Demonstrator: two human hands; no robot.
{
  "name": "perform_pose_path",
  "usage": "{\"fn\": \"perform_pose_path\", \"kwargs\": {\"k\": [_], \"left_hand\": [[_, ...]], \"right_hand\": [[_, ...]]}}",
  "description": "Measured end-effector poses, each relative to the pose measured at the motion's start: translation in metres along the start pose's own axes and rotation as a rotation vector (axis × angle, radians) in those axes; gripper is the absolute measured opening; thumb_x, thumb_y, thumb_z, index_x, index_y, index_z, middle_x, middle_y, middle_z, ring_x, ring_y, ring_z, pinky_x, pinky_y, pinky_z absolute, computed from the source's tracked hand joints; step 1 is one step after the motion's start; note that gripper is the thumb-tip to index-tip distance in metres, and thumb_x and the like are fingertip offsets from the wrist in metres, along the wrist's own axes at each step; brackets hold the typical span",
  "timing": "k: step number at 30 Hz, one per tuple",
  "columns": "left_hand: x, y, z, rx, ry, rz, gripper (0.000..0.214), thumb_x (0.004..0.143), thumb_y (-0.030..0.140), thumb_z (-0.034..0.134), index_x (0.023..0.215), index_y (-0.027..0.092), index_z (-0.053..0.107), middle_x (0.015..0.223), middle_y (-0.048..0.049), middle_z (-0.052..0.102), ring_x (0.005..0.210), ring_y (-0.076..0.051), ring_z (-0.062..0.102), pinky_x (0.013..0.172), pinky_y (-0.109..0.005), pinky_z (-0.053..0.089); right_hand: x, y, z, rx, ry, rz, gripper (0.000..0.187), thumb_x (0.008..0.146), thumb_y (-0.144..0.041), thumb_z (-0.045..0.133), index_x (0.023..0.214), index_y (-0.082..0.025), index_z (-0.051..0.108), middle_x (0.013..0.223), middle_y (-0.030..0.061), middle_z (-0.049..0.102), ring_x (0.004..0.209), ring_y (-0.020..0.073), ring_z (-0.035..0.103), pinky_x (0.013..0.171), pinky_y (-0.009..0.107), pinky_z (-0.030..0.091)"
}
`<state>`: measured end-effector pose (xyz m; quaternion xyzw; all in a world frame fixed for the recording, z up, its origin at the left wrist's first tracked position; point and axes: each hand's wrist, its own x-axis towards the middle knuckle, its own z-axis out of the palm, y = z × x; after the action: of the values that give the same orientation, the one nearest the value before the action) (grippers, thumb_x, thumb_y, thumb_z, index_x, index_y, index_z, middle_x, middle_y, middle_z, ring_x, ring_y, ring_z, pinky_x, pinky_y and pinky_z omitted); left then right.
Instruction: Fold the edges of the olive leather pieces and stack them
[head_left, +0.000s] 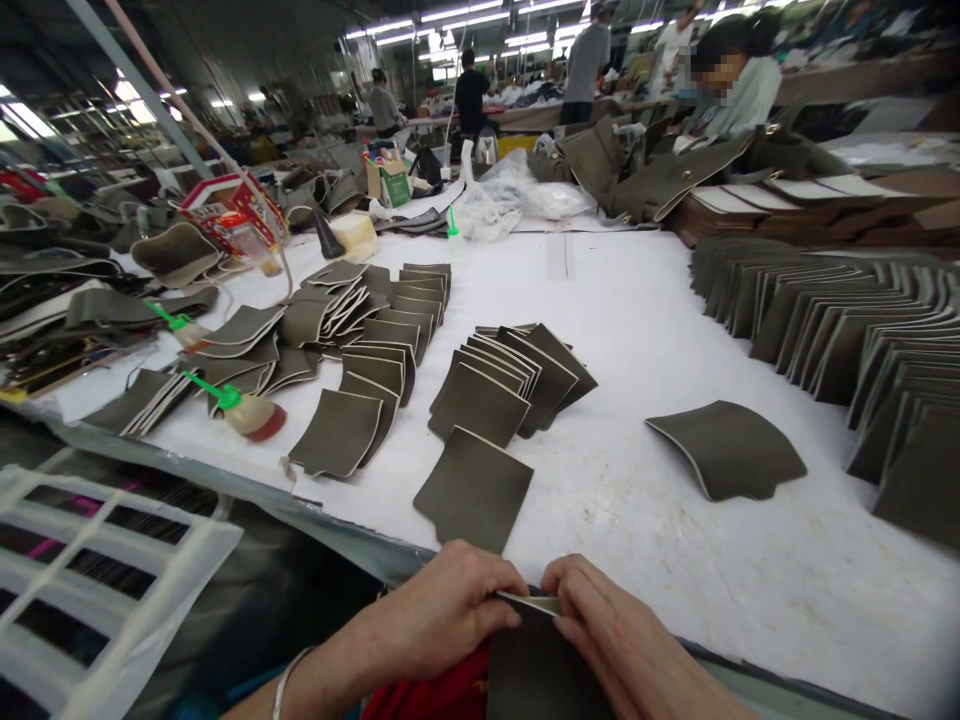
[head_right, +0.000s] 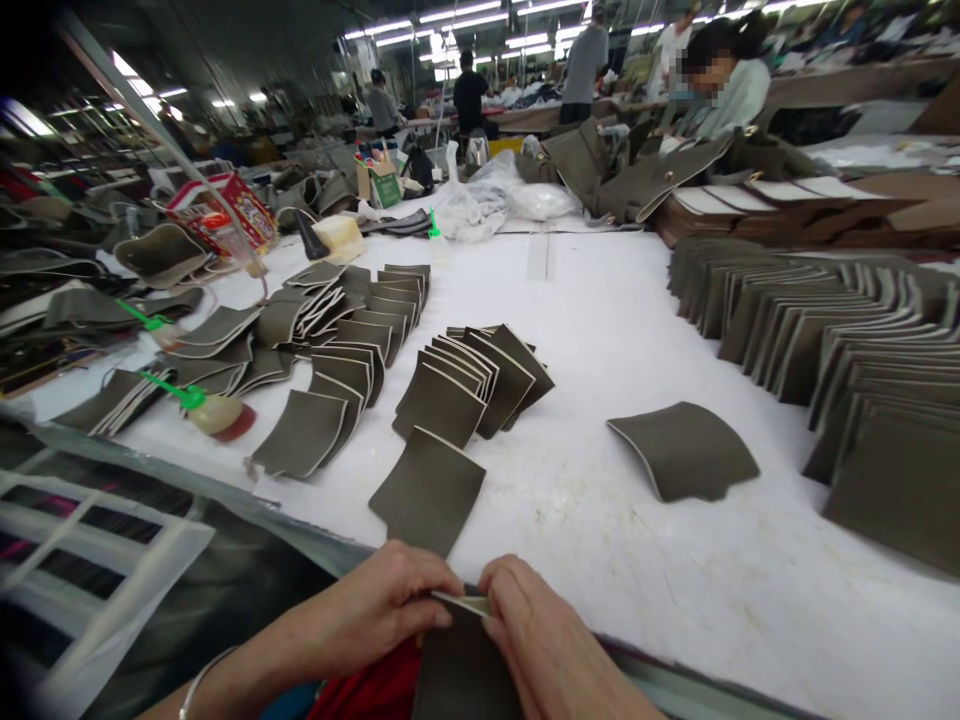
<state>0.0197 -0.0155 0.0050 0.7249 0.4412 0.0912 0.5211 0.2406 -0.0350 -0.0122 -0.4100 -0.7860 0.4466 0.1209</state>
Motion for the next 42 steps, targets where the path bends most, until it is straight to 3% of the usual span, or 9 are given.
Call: {"fn": "perform_pose_path", "kwargs": {"k": [6,15,19,23,27,30,32,35,42], "left_hand": [[0.003,-0.004,0.003,0.065,-0.002,0.040,0.016,0.090,0.018,0.055,0.084,0.021,0.070,0.081,0.0008,0.069,0.080,-0.015,0.063,0.073,-0.021,0.039],[0.006,-0.002,0.008,0.121,0.021,0.034,0.018,0.086,0.013,0.054,0.076,0.021,0.067,0.075,0.0011,0.067,0.078,-0.016,0.063,0.069,-0.022,0.037],[0.009,0.002,0.012,0.069,0.030,0.007,0.016,0.086,0.015,0.058,0.084,0.021,0.072,0.081,0.0012,0.071,0.079,-0.015,0.064,0.070,-0.021,0.038],[0.013,0.003,0.017,0.063,0.027,0.044,0.015,0.090,0.018,0.059,0.085,0.021,0.073,0.082,0.0014,0.071,0.081,-0.015,0.065,0.072,-0.021,0.038],[0.014,0.002,0.019,0.061,0.030,0.054,0.018,0.091,0.020,0.060,0.076,0.021,0.069,0.073,0.0039,0.066,0.074,-0.013,0.062,0.067,-0.020,0.036],[0.014,0.004,0.019,0.053,0.027,0.057,0.019,0.090,0.017,0.059,0.073,0.020,0.067,0.072,0.0043,0.064,0.073,-0.013,0.062,0.066,-0.021,0.035],[0.015,0.005,0.018,0.063,0.031,0.059,0.018,0.090,0.016,0.059,0.076,0.020,0.069,0.074,0.0036,0.066,0.075,-0.013,0.062,0.067,-0.021,0.035],[0.015,0.008,0.017,0.075,0.037,0.058,0.017,0.091,0.018,0.059,0.080,0.019,0.071,0.076,0.0022,0.068,0.074,-0.013,0.062,0.067,-0.021,0.036],[0.010,0.001,0.015,0.040,0.027,0.000,0.017,0.091,0.020,0.061,0.077,0.019,0.071,0.072,0.0038,0.065,0.072,-0.011,0.060,0.065,-0.021,0.034]], "right_hand": [[-0.001,0.004,0.002,-0.117,-0.007,0.067,0.021,0.099,-0.019,0.026,0.086,-0.024,0.041,0.089,0.0067,0.056,0.078,0.0229,0.055,0.066,0.037,0.046],[-0.004,0.011,0.004,-0.394,0.060,-0.118,0.021,0.091,-0.010,0.039,0.077,-0.025,0.043,0.076,0.0030,0.051,0.064,0.0225,0.046,0.054,0.035,0.031],[-0.009,0.008,0.001,-0.344,0.054,-0.113,0.022,0.094,-0.010,0.037,0.080,-0.025,0.044,0.077,0.0012,0.051,0.063,0.0196,0.046,0.054,0.033,0.035],[-0.007,0.008,-0.001,-0.166,0.019,-0.001,0.022,0.099,-0.015,0.031,0.083,-0.023,0.043,0.084,0.0032,0.054,0.068,0.0188,0.051,0.059,0.032,0.041],[-0.006,0.010,-0.006,0.018,0.011,0.083,0.008,0.097,-0.016,0.045,0.093,-0.022,0.048,0.094,0.0034,0.058,0.085,0.0200,0.055,0.074,0.034,0.045],[-0.004,0.010,-0.007,-0.021,-0.002,0.084,0.018,0.092,-0.012,0.056,0.108,-0.021,0.053,0.103,0.0049,0.061,0.097,0.0231,0.054,0.084,0.037,0.044],[-0.001,0.010,-0.006,-0.104,-0.033,0.028,0.008,0.095,-0.016,0.055,0.101,-0.021,0.058,0.098,0.0037,0.063,0.093,0.0230,0.054,0.085,0.039,0.041],[0.000,0.011,-0.005,-0.192,-0.032,-0.070,0.023,0.101,-0.020,0.047,0.079,-0.020,0.054,0.082,-0.0008,0.063,0.078,0.0179,0.054,0.083,0.037,0.038],[-0.018,0.027,-0.027,-0.225,-0.057,-0.086,0.032,0.103,-0.023,0.043,0.071,-0.021,0.043,0.070,-0.0059,0.054,0.067,0.0134,0.049,0.087,0.036,0.032]]}}
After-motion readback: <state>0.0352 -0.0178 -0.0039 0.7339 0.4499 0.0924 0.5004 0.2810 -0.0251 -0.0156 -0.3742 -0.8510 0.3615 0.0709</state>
